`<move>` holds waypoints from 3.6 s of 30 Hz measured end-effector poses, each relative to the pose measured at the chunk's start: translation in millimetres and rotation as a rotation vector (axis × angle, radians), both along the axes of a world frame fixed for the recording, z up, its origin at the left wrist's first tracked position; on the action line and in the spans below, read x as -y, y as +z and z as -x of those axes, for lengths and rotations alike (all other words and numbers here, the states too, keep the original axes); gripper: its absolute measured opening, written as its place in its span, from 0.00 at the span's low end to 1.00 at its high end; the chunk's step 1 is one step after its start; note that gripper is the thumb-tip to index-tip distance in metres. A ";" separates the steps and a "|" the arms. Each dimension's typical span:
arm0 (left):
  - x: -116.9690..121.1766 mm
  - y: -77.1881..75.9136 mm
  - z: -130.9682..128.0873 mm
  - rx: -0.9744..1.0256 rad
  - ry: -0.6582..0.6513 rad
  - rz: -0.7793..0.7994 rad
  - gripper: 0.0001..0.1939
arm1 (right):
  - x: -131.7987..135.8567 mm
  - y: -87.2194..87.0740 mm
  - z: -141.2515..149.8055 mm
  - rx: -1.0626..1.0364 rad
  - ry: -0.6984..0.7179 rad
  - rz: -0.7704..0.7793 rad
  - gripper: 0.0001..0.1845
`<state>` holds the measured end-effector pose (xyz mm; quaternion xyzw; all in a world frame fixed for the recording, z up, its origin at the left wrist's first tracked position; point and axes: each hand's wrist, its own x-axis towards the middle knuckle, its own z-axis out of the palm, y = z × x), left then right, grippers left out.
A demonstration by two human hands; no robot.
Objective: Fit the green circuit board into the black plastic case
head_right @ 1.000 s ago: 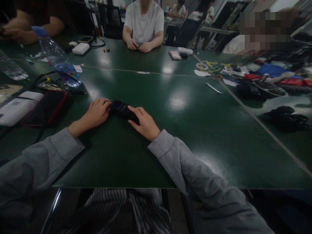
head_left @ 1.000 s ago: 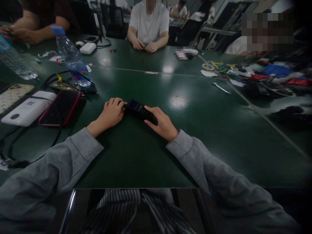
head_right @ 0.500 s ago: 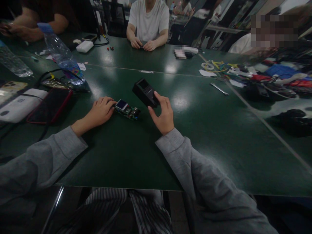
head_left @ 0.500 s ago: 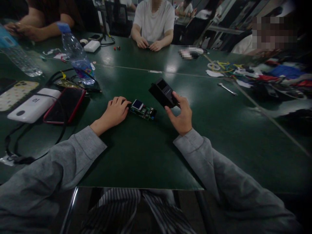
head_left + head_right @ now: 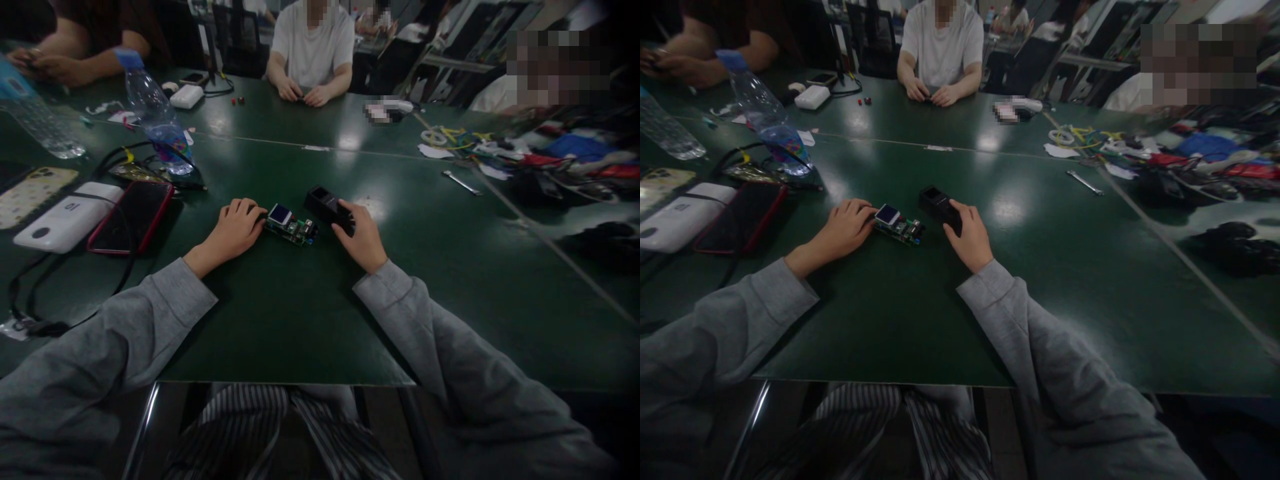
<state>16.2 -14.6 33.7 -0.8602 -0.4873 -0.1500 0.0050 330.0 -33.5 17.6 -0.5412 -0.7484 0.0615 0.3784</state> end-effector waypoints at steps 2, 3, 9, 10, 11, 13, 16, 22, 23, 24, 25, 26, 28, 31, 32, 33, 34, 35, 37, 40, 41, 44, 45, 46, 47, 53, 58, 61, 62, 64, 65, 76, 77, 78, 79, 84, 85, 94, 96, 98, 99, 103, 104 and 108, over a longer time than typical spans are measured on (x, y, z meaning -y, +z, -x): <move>0.1 0.3 0.1 -0.004 0.000 -0.003 0.19 | 0.4 0.6 0.1 0.004 0.000 0.005 0.29; 0.2 0.6 0.2 -0.007 -0.001 -0.003 0.19 | 0.7 1.0 0.2 0.007 -0.001 0.004 0.29; 0.0 0.7 0.5 -0.018 0.000 -0.007 0.20 | 1.1 1.3 0.8 0.022 -0.006 -0.007 0.29; -0.1 0.4 0.6 -0.019 -0.002 -0.008 0.20 | 1.0 1.1 0.7 0.023 -0.009 -0.005 0.29; -0.2 0.1 0.6 -0.020 -0.001 -0.013 0.20 | 0.8 1.0 0.6 0.025 -0.012 -0.004 0.29; 0.0 0.0 0.3 -0.028 0.002 -0.021 0.20 | 0.5 1.0 0.3 0.031 -0.018 0.000 0.29; 0.7 1.0 -0.2 -0.034 0.007 -0.029 0.20 | 0.3 1.2 0.3 0.039 -0.024 0.008 0.29; 1.8 1.4 -0.3 -0.015 0.002 -0.022 0.20 | -1.4 -1.5 0.8 0.048 -0.006 0.007 0.30; 1.8 0.8 -0.4 -0.016 0.001 -0.023 0.20 | -2.3 -2.5 0.4 0.048 -0.006 0.000 0.30; 1.5 0.1 -0.5 -0.015 0.005 -0.025 0.20 | -3.4 -3.5 -0.2 0.043 -0.011 -0.008 0.30; 1.1 -0.7 -0.4 -0.014 0.003 -0.024 0.20 | -4.5 -4.2 -0.8 0.034 -0.019 -0.018 0.30; 0.3 -1.5 0.0 -0.010 0.006 -0.026 0.20 | -5.5 -4.5 -1.5 0.018 -0.028 -0.032 0.29; -2.6 -2.9 2.5 -0.004 0.003 -0.020 0.20 | -5.9 -3.0 -1.6 -0.025 -0.047 -0.077 0.29; -9.9 -4.2 12.4 0.014 -0.028 0.014 0.21 | 0.8 4.8 4.6 -0.104 -0.058 -0.161 0.31; -12.7 -4.6 17.0 0.018 -0.063 0.039 0.21 | 5.5 8.5 9.1 -0.128 -0.052 -0.182 0.31; -15.2 -5.0 21.7 0.035 -0.082 0.056 0.21 | 11.1 12.4 14.7 -0.149 -0.045 -0.202 0.32; -17.2 -5.6 26.2 0.049 -0.109 0.072 0.21 | 17.4 16.0 21.2 -0.161 -0.032 -0.221 0.33; -18.7 -6.4 30.0 0.064 -0.126 0.075 0.22 | 23.9 19.3 28.2 -0.162 -0.018 -0.232 0.33; -19.8 -8.5 34.8 0.068 -0.125 0.036 0.22 | 35.9 23.9 42.2 -0.136 0.002 -0.229 0.33; -18.9 -11.9 35.4 0.043 -0.115 0.001 0.22 | 46.1 25.1 57.0 -0.105 0.101 -0.202 0.34; -18.6 -12.8 34.7 0.038 -0.106 0.014 0.22 | 47.1 24.5 59.5 -0.088 0.142 -0.186 0.33; -18.5 -13.4 32.7 0.037 -0.077 0.049 0.23 | 44.8 22.6 60.2 -0.007 0.250 -0.125 0.29; -18.6 -13.1 32.3 0.035 -0.074 0.051 0.23 | 43.3 22.3 59.0 0.015 0.268 -0.111 0.28; -18.6 -12.7 32.1 0.032 -0.074 0.048 0.23 | 41.8 22.2 57.6 0.027 0.276 -0.104 0.28; -18.6 -12.3 32.0 0.029 -0.076 0.043 0.23 | 40.3 22.2 56.3 0.029 0.277 -0.102 0.28; -21.2 -14.6 33.3 0.006 -0.083 0.036 0.23 | 33.6 19.4 52.2 -0.047 0.249 -0.140 0.28; -23.4 -16.4 34.4 0.003 -0.097 0.031 0.24 | 29.1 13.8 48.8 -0.113 0.199 -0.144 0.26; -22.1 -15.6 33.7 0.007 -0.101 0.027 0.24 | 26.1 10.2 45.3 -0.122 0.240 -0.042 0.26; -21.6 -15.4 33.4 0.008 -0.097 0.026 0.24 | 25.3 9.1 44.5 -0.109 0.262 -0.004 0.26; -20.8 -15.3 32.7 0.011 -0.089 0.025 0.24 | 24.1 7.3 43.7 -0.066 0.293 0.043 0.27; -20.7 -15.4 32.5 0.011 -0.089 0.023 0.24 | 23.8 6.7 43.8 -0.045 0.300 0.048 0.27; -18.2 -14.3 32.9 0.004 -0.103 0.000 0.24 | 33.5 10.1 44.7 0.012 0.312 0.034 0.27; -17.7 -13.7 32.6 0.006 -0.102 0.007 0.24 | 34.6 11.0 45.0 0.026 0.311 0.035 0.27; -17.3 -13.1 32.3 0.007 -0.106 0.017 0.24 | 35.5 12.0 45.5 0.037 0.307 0.038 0.27; -16.9 -12.5 32.0 0.008 -0.106 0.024 0.24 | 36.2 13.0 46.1 0.045 0.299 0.041 0.27; -14.8 -10.0 30.8 -0.011 -0.102 0.005 0.23 | 37.5 15.8 47.3 0.035 0.261 0.049 0.26; -14.3 -9.5 30.8 -0.010 -0.104 0.006 0.23 | 37.9 15.8 47.1 0.030 0.261 0.052 0.26; -7.8 1.4 25.5 0.043 -0.183 0.023 0.26 | 41.2 16.2 47.0 0.010 0.275 0.062 0.26; -5.8 4.4 23.0 0.047 -0.220 0.005 0.28 | 40.6 16.4 46.6 -0.001 0.258 0.059 0.27; -3.5 6.7 20.9 0.049 -0.238 -0.012 0.30 | 39.8 16.4 45.9 -0.017 0.231 0.055 0.28; -2.5 7.4 20.1 0.051 -0.240 -0.014 0.30 | 39.5 16.3 45.5 -0.027 0.218 0.051 0.28; -0.2 8.3 18.6 0.043 -0.235 -0.011 0.32 | 38.7 15.4 44.3 -0.057 0.186 0.045 0.28; -0.1 8.4 18.6 0.038 -0.233 -0.006 0.32 | 38.6 14.9 44.2 -0.058 0.184 0.051 0.28; 0.4 10.4 18.0 0.042 -0.225 0.033 0.32 | 37.9 12.7 44.1 -0.031 0.199 0.086 0.32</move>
